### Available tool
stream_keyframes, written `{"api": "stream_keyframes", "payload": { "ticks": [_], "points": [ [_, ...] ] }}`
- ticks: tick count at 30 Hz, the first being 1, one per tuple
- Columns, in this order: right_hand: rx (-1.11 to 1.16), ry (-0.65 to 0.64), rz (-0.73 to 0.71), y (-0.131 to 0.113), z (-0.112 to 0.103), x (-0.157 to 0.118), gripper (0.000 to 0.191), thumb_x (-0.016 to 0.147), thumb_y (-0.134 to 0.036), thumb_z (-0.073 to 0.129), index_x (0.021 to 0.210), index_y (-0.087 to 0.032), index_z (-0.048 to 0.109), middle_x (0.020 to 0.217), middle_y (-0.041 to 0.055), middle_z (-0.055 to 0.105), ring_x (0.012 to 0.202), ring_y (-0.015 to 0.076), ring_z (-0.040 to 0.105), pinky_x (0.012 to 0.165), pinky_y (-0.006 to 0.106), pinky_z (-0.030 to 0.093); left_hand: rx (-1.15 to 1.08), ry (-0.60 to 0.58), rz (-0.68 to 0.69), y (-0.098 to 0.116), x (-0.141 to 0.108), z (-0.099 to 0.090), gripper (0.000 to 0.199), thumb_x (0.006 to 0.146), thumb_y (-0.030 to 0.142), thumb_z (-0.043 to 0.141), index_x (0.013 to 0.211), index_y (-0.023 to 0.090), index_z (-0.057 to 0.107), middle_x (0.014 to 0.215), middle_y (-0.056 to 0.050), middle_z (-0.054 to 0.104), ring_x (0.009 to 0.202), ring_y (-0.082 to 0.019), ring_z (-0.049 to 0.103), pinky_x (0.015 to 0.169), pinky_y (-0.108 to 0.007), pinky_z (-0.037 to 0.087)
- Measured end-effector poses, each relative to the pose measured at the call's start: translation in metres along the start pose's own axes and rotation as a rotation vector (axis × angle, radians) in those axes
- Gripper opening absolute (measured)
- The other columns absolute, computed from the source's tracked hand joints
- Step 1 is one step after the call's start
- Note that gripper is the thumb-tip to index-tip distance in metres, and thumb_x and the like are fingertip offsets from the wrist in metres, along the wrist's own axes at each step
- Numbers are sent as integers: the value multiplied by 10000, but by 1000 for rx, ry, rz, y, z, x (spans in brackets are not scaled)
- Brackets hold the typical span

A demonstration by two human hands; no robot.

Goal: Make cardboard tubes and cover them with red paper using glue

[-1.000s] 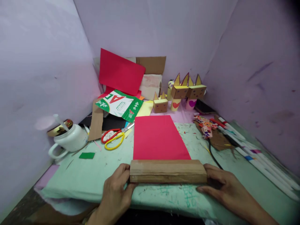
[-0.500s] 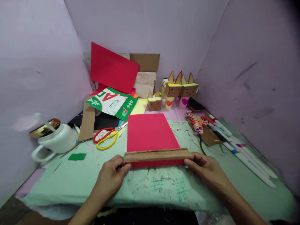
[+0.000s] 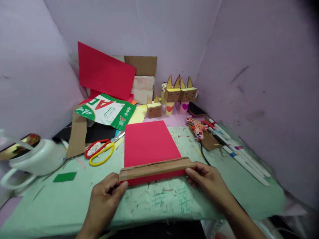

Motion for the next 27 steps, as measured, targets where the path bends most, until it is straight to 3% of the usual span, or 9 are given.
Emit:
{"api": "stream_keyframes", "payload": {
  "ticks": [4, 10, 18, 27],
  "points": [
    [20, -9, -7, 2, 3, 1, 269, 719, -429, 581, 629, -176, 585, 478, -18, 561, 434, 114, 478, 462, 238, 370, 12, 60, 52, -7, -3, -2, 362, 824, 370, 517, 532, 203, 383, 557, 44, 387, 496, -106, 418, 469, -201, 339],
    [-85, 6, -109, -2, 5, 0, 277, 806, -405, 499, 655, -181, 561, 503, -27, 524, 471, 125, 491, 461, 231, 373, 28, 43, 74, -14, -4, 1, 347, 837, 385, 518, 557, 202, 425, 580, 40, 428, 521, -111, 457, 485, -190, 364],
    [-226, 4, -190, -4, 4, -3, 299, 851, -411, 439, 639, -210, 499, 511, -34, 489, 480, 133, 465, 477, 246, 364, 22, 72, 73, 1, -5, -2, 345, 841, 348, 500, 545, 200, 401, 568, 37, 421, 509, -108, 448, 483, -198, 354],
    [-251, -37, -130, 1, 6, 0, 341, 836, -483, 427, 672, -205, 535, 496, -42, 446, 459, 129, 413, 451, 250, 323, -7, 134, 80, 12, -8, -6, 373, 838, 282, 491, 512, 197, 331, 540, 46, 368, 483, -88, 400, 474, -203, 309]
  ]
}}
Point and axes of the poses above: each hand's wrist, its own x-axis towards the middle knuckle, its own z-axis out of the palm, y = z × x, the point moved 8 cm from there along x, towards the middle knuckle
